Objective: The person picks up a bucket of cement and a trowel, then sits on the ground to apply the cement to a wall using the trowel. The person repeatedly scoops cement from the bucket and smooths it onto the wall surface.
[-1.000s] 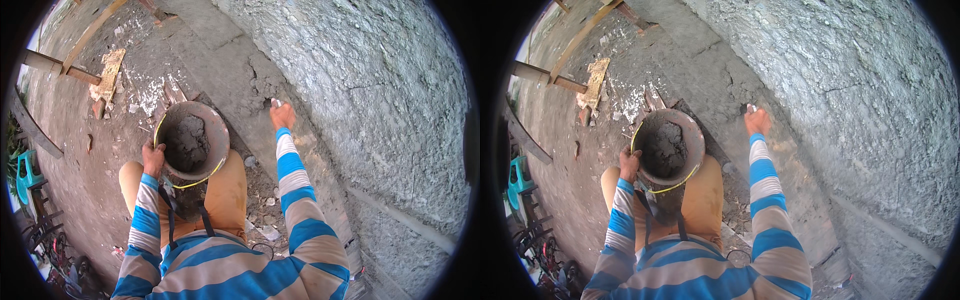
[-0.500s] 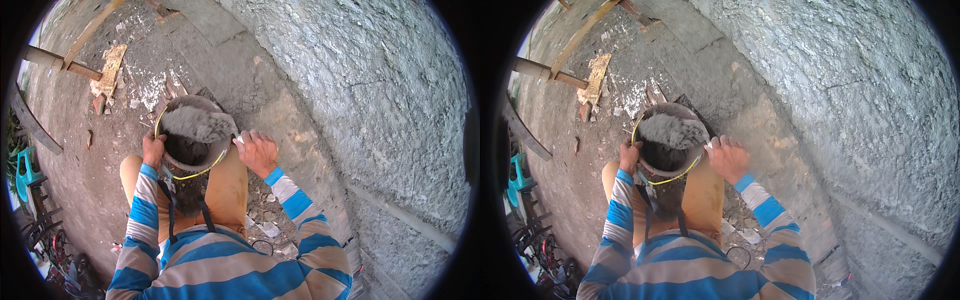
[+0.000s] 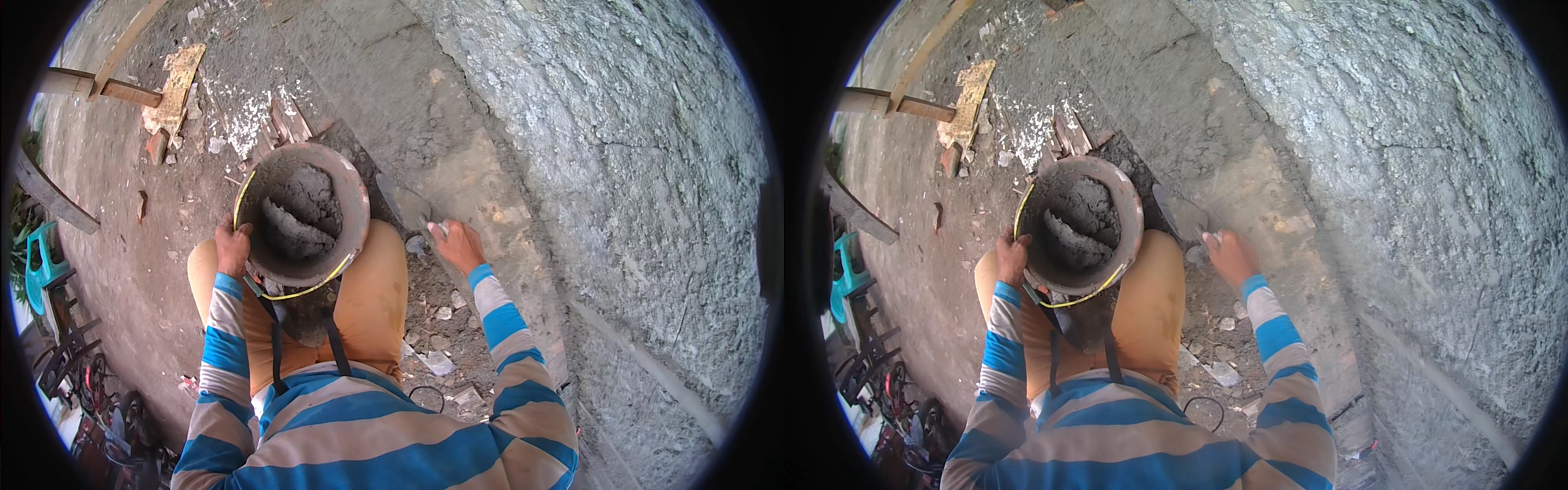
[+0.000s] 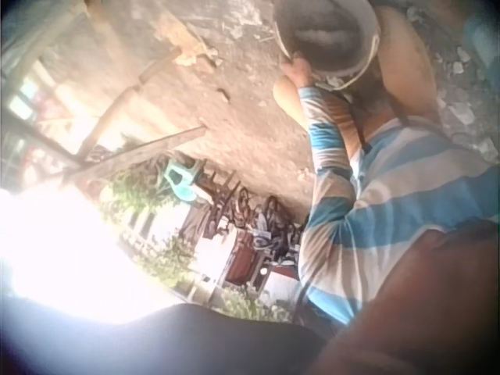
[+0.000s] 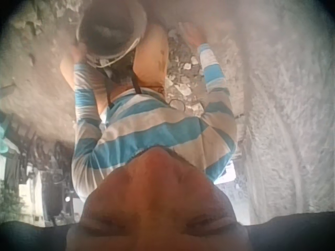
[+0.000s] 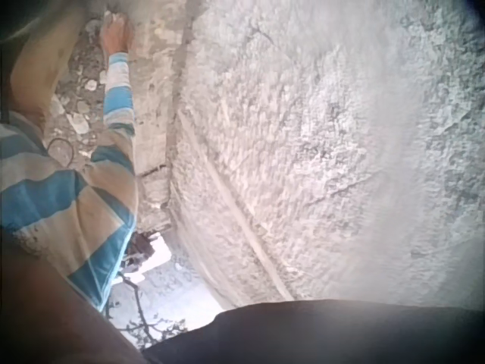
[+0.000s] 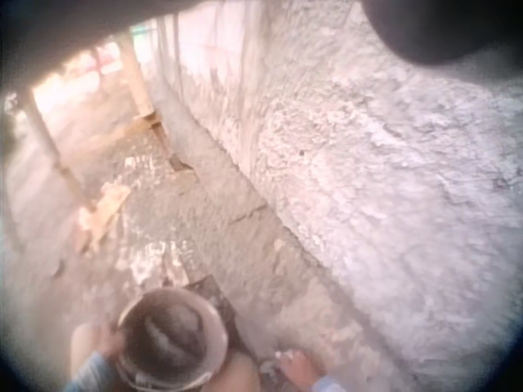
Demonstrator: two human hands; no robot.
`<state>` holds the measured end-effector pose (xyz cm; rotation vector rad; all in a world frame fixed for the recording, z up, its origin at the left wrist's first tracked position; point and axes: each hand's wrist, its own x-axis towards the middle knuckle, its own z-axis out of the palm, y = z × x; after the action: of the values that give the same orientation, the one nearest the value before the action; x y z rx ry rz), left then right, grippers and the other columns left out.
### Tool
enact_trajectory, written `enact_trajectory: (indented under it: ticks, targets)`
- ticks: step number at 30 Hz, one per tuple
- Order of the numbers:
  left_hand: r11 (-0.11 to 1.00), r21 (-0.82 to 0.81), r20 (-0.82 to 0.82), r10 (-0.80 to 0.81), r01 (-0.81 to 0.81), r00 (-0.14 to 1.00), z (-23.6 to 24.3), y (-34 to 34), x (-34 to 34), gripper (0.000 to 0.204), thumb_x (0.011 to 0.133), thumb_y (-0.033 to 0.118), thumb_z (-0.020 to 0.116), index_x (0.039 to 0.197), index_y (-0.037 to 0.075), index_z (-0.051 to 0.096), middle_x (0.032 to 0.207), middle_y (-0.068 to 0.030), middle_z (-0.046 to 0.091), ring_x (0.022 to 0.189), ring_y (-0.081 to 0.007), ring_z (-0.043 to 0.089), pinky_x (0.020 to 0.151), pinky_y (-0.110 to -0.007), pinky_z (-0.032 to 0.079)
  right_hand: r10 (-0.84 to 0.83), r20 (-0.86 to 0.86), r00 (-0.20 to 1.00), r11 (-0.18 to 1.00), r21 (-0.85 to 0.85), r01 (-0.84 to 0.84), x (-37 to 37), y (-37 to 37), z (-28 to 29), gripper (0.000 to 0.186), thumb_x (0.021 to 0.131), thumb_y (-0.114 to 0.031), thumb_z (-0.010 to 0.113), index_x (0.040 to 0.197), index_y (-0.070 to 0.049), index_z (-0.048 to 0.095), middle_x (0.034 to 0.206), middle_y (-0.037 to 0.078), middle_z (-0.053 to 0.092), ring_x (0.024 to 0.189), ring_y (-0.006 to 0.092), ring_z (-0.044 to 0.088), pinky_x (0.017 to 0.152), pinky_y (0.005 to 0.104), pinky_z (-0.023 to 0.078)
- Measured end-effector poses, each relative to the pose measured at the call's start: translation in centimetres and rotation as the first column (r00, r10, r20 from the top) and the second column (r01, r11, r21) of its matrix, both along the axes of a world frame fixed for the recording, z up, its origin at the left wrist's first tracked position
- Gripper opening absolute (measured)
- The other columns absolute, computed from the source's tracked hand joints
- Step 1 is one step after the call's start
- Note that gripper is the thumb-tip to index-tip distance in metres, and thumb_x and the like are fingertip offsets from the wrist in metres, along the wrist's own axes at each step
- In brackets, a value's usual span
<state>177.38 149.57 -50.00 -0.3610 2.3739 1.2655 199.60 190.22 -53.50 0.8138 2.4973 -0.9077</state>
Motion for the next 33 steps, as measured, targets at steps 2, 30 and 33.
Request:
enact_trajectory:
  ticks: [2,30,33]
  targets:
    - [0.999,-0.031,0.005,-0.008,0.008,1.0,-1.4,-1.8,0.0,0.029,0.082,-0.003,0.057,0.11,-0.005,0.063,0.096,-0.0088,0.07,0.086,-0.0152,0.062,0.079,-0.03,0.05,0.019,-0.002,1.0,0.999,0.027,-0.019,-3.4,0.8,-0.9,0.051,0.093,-0.046,0.06,0.1,0.005,0.069,0.1,0.028,0.069,0.096,0.0443,0.066,0.086,0.0498,0.052]
    - [0.998,-0.066,-0.038,-0.025,0.022,0.999,-0.9,0.3,0.6,0.028,0.084,-0.002,0.058,0.111,-0.006,0.062,0.087,-0.0099,0.069,0.077,-0.0163,0.062,0.069,-0.032,0.051,0.134,-0.286,0.949,0.952,0.302,-0.043,-10.3,-1.8,3.9,0.038,0.091,-0.04,0.064,0.089,-0.003,0.069,0.08,0.021,0.07,0.076,0.0417,0.067,0.068,0.0503,0.052]
    - [1.0,-0.02,0.038,0.023,-0.022,0.999,0.8,2.4,0.2,0.031,0.085,-0.002,0.058,0.115,-0.006,0.061,0.09,-0.0105,0.069,0.08,-0.0168,0.063,0.072,-0.031,0.051,0.301,-0.405,0.863,0.934,0.308,-0.181,-7.8,-5.1,5.9,0.037,0.091,-0.04,0.064,0.088,-0.004,0.069,0.08,0.02,0.069,0.074,0.0416,0.066,0.065,0.0481,0.052]
